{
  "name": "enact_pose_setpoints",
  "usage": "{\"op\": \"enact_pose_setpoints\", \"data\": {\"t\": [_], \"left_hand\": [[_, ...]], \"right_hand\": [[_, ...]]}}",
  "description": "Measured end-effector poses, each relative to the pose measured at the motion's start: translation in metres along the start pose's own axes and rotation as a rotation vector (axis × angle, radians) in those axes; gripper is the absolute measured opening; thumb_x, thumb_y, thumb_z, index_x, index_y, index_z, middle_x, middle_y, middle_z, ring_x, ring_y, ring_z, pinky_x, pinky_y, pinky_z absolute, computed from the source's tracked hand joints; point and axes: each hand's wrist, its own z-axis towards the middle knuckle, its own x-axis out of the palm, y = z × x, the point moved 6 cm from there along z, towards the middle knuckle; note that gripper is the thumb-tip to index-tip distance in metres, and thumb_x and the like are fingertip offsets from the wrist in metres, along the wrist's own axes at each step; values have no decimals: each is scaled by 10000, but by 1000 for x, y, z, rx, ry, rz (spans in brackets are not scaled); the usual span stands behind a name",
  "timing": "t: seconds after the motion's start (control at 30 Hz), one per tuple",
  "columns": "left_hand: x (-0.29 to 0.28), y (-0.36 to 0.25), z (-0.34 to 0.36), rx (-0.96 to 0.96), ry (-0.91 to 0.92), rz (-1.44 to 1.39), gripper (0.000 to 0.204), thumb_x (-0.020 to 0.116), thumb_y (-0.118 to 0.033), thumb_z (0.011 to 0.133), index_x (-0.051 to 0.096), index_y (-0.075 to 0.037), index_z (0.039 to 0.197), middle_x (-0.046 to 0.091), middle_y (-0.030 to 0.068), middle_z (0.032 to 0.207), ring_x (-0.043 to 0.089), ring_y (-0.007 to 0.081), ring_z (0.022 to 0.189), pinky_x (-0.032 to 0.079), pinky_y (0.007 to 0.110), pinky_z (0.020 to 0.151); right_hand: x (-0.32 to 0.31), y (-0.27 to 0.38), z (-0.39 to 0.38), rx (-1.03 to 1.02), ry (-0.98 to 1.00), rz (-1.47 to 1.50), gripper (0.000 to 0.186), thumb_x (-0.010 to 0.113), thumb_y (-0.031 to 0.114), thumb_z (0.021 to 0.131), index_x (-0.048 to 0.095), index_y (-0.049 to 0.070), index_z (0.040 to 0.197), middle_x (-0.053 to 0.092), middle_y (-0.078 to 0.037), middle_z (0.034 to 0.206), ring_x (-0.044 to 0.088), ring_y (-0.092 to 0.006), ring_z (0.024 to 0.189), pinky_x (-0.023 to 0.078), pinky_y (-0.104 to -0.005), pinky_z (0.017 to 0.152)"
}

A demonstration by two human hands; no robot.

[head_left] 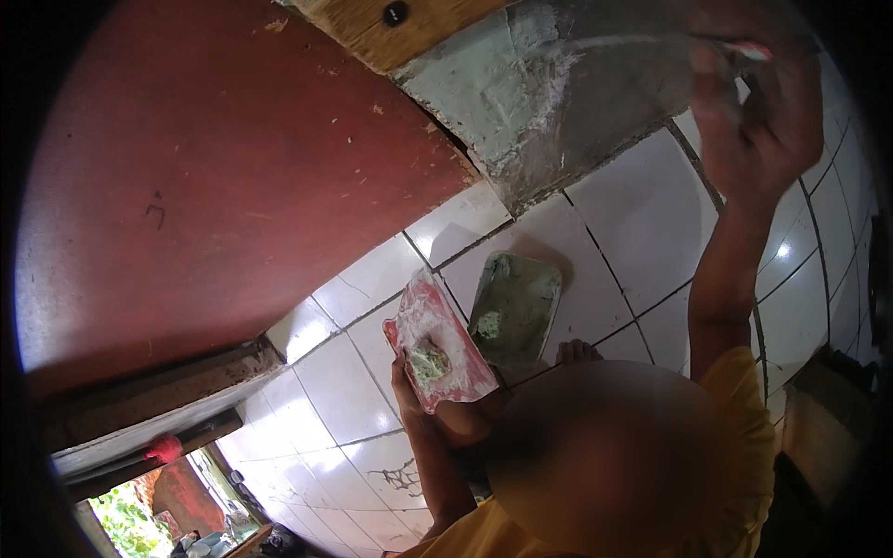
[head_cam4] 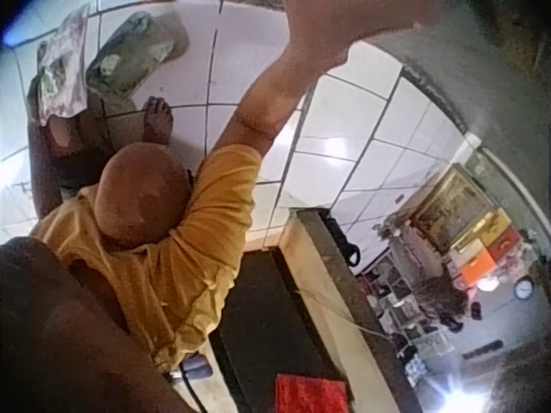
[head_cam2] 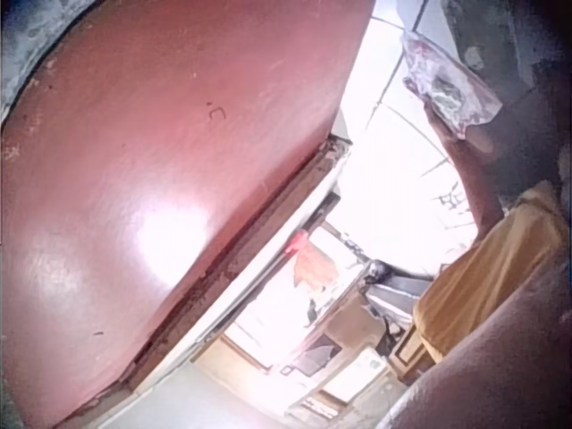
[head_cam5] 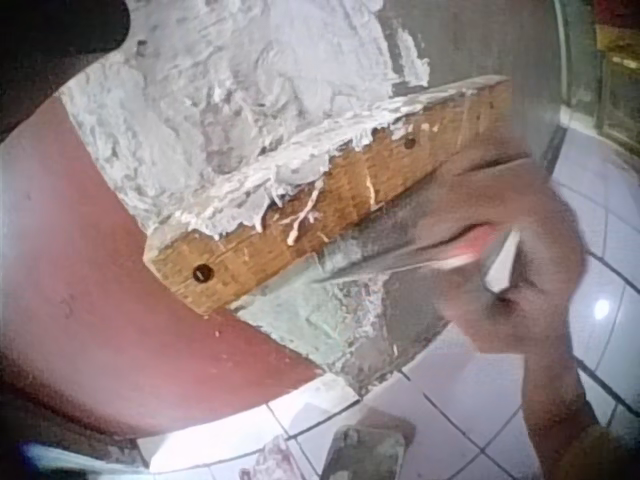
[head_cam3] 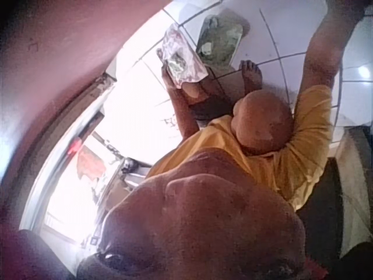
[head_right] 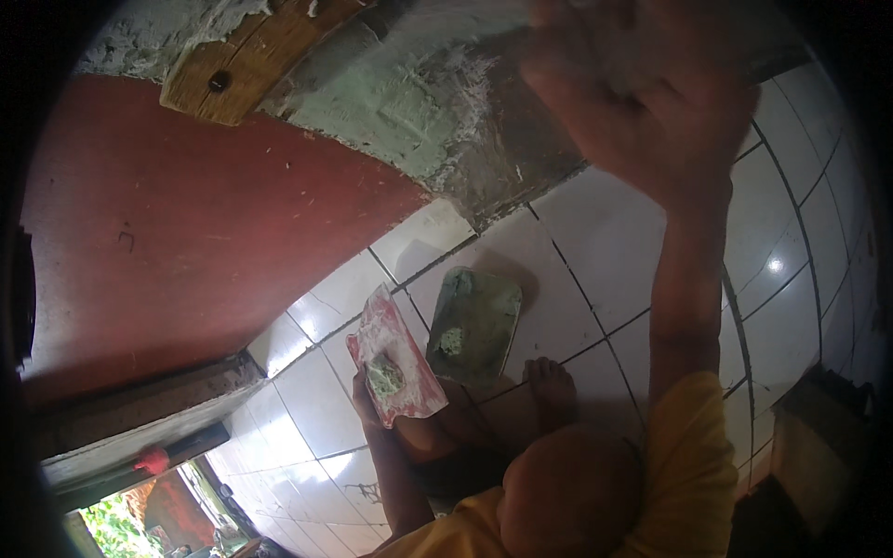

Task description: The person scoops green plaster from a container onto a hawk and applies it to a damaged wall section using a trowel. The person repeatedly smooths the plaster over the rough surface near the floor level.

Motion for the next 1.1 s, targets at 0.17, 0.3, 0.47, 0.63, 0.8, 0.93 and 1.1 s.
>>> {"op": "enact_pose_setpoints", "data": {"t": [0.17, 0.3, 0.47, 0.63, 0.8, 0.93, 1.1], "left_hand": [[3, -8, -7, 35, -103, 48, 474, 460, -318, 893, 467, 13, 1232, 588, 150, 1113, 592, 273, 990, 486, 395, 868], [4, -4, -8, -20, -34, 74, 552, 489, -315, 867, 387, -20, 1322, 532, 150, 1212, 544, 282, 1084, 454, 404, 925], [61, -18, -18, 94, 10, 184, 711, 578, -292, 816, 253, -81, 1411, 420, 149, 1334, 472, 296, 1181, 419, 420, 983], [80, -15, -13, 66, 100, 48, 562, 507, -282, 906, 323, -5, 1358, 504, 174, 1240, 550, 276, 1092, 474, 404, 925], [95, -15, -15, 81, 82, 9, 538, 508, -295, 907, 357, -5, 1334, 529, 166, 1217, 578, 271, 1054, 497, 397, 901], [98, -16, -20, 141, 20, 36, 481, 432, -264, 931, 359, -14, 1336, 520, 171, 1226, 570, 273, 1065, 502, 413, 893], [99, -11, -25, 158, -8, 28, 458, 394, -236, 936, 362, -14, 1335, 512, 176, 1238, 562, 276, 1080, 499, 416, 902]], "right_hand": [[5, -6, -85, 576, -1, 152, 346, 608, 45, 781, 531, 17, 1117, 575, -20, 843, 540, -62, 798, 448, -218, 610], [18, 12, -175, 1363, -171, 637, 504, 620, 161, 845, 398, 38, 1280, 551, -51, 967, 552, -114, 790, 475, -260, 619], [97, 68, -217, 1805, 5, 1454, 467, 558, 195, 890, 405, 40, 1303, 575, -49, 1040, 579, -122, 912, 478, -301, 803], [148, 109, -226, 1882, 189, 1679, 397, 544, 173, 908, 457, 8, 1258, 580, -60, 1097, 578, -116, 979, 470, -261, 827], [164, 115, -215, 1860, 193, 1644, 327, 552, 157, 911, 498, -19, 1180, 584, -63, 1076, 566, -99, 971, 468, -260, 829], [162, 116, -219, 1756, 280, 1526, 318, 573, 154, 901, 506, -11, 1166, 592, -50, 1027, 554, -77, 926, 463, -239, 794], [153, 115, -233, 1747, 333, 1426, 319, 593, 153, 891, 517, 14, 1168, 596, -36, 986, 540, -65, 887, 454, -232, 762]]}}
